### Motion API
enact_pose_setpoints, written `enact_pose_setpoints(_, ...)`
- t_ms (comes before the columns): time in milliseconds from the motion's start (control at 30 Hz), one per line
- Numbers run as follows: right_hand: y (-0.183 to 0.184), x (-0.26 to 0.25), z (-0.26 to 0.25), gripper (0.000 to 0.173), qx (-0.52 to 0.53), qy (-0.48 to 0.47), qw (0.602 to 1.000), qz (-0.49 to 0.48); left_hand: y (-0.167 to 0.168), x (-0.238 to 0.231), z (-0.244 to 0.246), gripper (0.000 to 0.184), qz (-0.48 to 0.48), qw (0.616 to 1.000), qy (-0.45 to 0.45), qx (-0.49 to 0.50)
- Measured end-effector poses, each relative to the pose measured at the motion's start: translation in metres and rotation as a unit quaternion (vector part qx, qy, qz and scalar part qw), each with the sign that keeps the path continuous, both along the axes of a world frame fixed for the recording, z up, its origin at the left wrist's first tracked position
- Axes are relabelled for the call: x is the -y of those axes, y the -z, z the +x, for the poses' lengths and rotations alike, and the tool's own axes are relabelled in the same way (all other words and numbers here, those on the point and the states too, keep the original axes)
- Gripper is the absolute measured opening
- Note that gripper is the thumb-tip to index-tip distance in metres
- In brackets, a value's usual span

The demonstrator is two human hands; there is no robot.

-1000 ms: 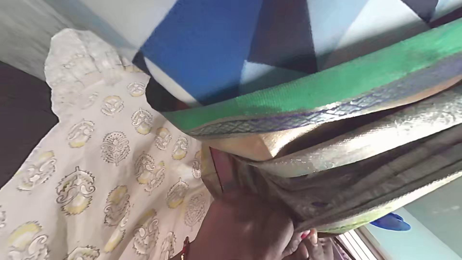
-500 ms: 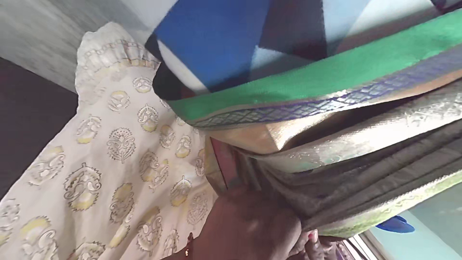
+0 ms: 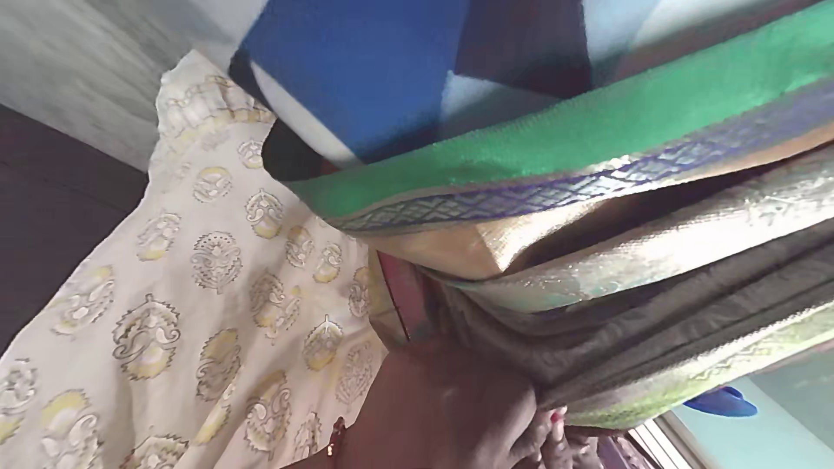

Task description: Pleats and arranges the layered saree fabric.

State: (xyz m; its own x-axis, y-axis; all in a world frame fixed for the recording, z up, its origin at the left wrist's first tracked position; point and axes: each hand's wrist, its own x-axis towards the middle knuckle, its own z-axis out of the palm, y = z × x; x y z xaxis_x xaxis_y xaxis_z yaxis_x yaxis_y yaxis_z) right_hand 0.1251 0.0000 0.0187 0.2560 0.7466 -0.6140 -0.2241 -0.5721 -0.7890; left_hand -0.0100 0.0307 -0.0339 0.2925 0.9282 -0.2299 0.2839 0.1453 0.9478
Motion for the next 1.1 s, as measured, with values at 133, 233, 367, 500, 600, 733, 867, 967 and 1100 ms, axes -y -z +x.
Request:
enact_pose_setpoints(133,0.001,0.0,0.0,0.024,-0.007,0.007,1.0,-0.012,0.001,0.0,0.0,0.04,-0.003,1.0,-0.006,0.005)
enact_pose_setpoints(233,0.001,0.005,0.002,0.027,-0.01,-0.005,1.0,-0.006,0.001,0.0,-0.001,0.041,-0.006,1.0,-0.001,0.012)
enact_pose_setpoints(367,-0.002,0.007,0.012,0.024,-0.02,-0.07,0.997,-0.005,-0.003,-0.002,-0.002,0.04,-0.017,0.999,0.008,0.031)
enact_pose_setpoints(500,-0.004,0.009,0.027,0.026,-0.054,-0.134,0.989,-0.008,-0.006,-0.005,-0.003,0.038,-0.018,0.999,0.016,0.03)
enact_pose_setpoints(600,0.009,0.044,0.05,0.019,-0.135,-0.116,0.984,-0.024,-0.002,-0.004,-0.003,0.04,-0.018,1.0,0.017,0.018)
enact_pose_setpoints(733,0.016,0.056,0.064,0.017,-0.183,-0.143,0.971,-0.056,0.001,-0.001,0.0,0.045,-0.032,0.999,0.011,0.013)
enact_pose_setpoints(867,0.017,0.043,0.062,0.012,-0.2,-0.151,0.967,-0.052,0.003,0.0,0.002,0.043,-0.038,0.998,-0.008,0.051)
enact_pose_setpoints(967,0.007,0.014,0.042,0.018,-0.17,-0.11,0.978,-0.059,0.003,0.003,0.002,0.047,-0.062,0.996,-0.024,0.066)
enact_pose_setpoints(1100,0.003,-0.003,0.026,0.024,-0.16,-0.065,0.983,-0.053,0.007,0.007,0.002,0.046,-0.065,0.995,-0.051,0.064)
